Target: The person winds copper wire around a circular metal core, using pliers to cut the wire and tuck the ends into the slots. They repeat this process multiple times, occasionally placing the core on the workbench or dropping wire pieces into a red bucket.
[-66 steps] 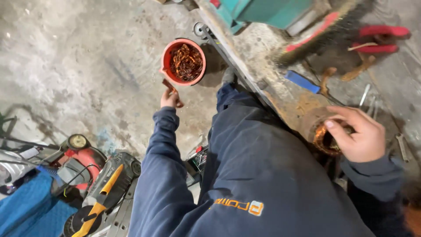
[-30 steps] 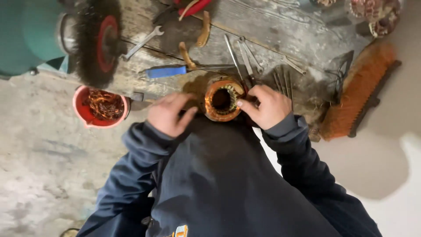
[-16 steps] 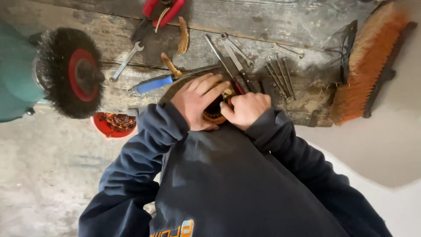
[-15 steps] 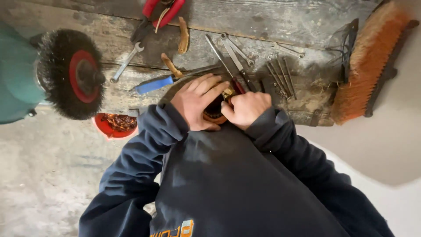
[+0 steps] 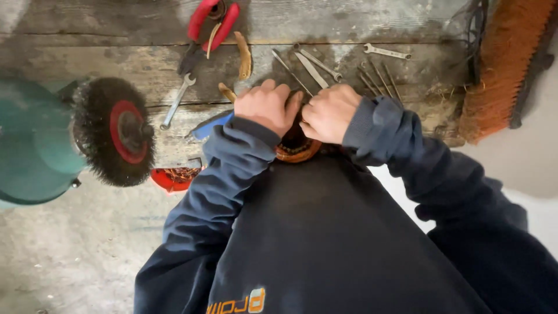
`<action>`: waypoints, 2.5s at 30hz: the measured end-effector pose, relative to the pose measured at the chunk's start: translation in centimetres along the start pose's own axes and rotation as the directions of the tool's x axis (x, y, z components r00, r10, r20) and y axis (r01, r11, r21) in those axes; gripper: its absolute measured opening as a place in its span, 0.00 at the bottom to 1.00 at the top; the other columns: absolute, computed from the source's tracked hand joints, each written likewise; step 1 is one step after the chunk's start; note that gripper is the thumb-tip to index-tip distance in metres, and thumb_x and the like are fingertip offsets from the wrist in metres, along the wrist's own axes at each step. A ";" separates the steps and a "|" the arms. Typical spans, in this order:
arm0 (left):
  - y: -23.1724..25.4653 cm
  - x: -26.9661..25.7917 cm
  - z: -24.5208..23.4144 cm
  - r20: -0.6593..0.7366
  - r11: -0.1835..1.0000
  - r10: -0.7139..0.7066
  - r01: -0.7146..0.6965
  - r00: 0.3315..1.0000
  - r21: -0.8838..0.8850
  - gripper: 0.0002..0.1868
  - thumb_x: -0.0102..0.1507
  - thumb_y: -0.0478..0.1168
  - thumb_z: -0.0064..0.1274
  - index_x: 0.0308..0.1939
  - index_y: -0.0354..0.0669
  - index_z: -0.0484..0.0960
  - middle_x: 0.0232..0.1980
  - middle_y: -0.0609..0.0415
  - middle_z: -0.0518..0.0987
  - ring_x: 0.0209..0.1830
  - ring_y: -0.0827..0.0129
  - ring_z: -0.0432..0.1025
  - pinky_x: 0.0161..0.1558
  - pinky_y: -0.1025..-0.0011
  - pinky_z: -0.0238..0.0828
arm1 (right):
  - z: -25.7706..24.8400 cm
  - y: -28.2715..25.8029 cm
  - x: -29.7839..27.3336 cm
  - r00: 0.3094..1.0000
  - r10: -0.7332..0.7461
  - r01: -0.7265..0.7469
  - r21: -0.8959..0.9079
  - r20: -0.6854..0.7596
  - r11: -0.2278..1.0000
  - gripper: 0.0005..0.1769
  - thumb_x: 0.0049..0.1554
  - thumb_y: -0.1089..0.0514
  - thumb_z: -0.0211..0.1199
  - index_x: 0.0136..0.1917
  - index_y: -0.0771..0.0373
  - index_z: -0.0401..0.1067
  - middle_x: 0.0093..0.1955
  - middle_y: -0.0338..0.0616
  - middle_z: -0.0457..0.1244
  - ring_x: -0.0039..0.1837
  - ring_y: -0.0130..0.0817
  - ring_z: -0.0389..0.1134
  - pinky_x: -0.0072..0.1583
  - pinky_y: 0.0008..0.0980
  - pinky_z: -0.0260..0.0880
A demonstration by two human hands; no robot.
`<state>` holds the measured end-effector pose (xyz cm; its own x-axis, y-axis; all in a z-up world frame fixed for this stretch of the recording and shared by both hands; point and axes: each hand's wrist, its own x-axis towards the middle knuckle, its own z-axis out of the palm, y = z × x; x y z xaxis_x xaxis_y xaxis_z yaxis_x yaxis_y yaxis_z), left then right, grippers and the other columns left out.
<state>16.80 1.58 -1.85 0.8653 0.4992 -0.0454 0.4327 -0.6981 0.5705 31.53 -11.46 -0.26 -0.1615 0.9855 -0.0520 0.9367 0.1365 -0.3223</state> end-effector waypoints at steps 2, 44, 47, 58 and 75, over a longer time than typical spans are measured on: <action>-1.3 0.3 1.7 -0.004 0.983 0.082 -0.082 0.997 -0.167 0.15 0.66 0.51 0.53 0.34 0.45 0.82 0.37 0.47 0.80 0.38 0.49 0.76 0.41 0.51 0.70 | -0.2 -0.3 0.5 0.997 0.015 -0.012 -0.045 0.082 0.999 0.19 0.56 0.47 0.62 0.30 0.59 0.74 0.30 0.46 0.66 0.34 0.44 0.70 0.39 0.43 0.69; -1.9 -0.3 3.1 0.261 0.767 0.052 0.129 0.964 -0.628 0.13 0.70 0.46 0.52 0.46 0.44 0.88 0.38 0.49 0.86 0.37 0.64 0.83 0.42 0.68 0.77 | 0.0 -8.5 -10.0 0.864 0.157 -0.212 -0.063 -0.479 0.975 0.22 0.50 0.56 0.79 0.30 0.57 0.64 0.30 0.38 0.56 0.33 0.36 0.57 0.38 0.37 0.54; -1.8 -1.1 2.2 0.231 0.812 0.054 0.092 0.971 -0.577 0.13 0.71 0.46 0.52 0.47 0.44 0.87 0.41 0.47 0.86 0.41 0.60 0.82 0.43 0.67 0.77 | 0.0 -8.6 -8.9 0.793 0.383 -0.337 0.184 -0.473 0.923 0.19 0.52 0.52 0.75 0.39 0.63 0.67 0.39 0.46 0.61 0.42 0.45 0.62 0.45 0.41 0.60; -0.5 -3.8 -2.2 0.321 0.818 0.572 -0.554 0.755 -0.153 0.47 0.51 0.58 0.65 0.69 0.41 0.71 0.79 0.38 0.57 0.80 0.47 0.48 0.74 0.35 0.43 | 3.8 -8.4 -8.8 0.876 0.479 -0.010 0.995 0.055 -0.096 0.23 0.65 0.40 0.60 0.47 0.65 0.68 0.45 0.39 0.63 0.50 0.30 0.63 0.59 0.32 0.64; 2.6 -4.0 2.8 0.271 0.775 0.600 -0.631 0.752 0.035 0.40 0.44 0.52 0.64 0.60 0.47 0.77 0.65 0.48 0.73 0.69 0.52 0.63 0.63 0.39 0.57 | 2.8 -9.0 -11.3 0.918 0.348 -0.036 0.830 -0.193 0.556 0.14 0.69 0.53 0.54 0.56 0.66 0.71 0.55 0.49 0.65 0.58 0.49 0.65 0.64 0.42 0.62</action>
<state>15.19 -3.70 -2.45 0.9794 -0.1828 0.0858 -0.2018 -0.8740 0.4420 24.02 -24.10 0.58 0.2373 0.9712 0.0228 0.2689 -0.0431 -0.9622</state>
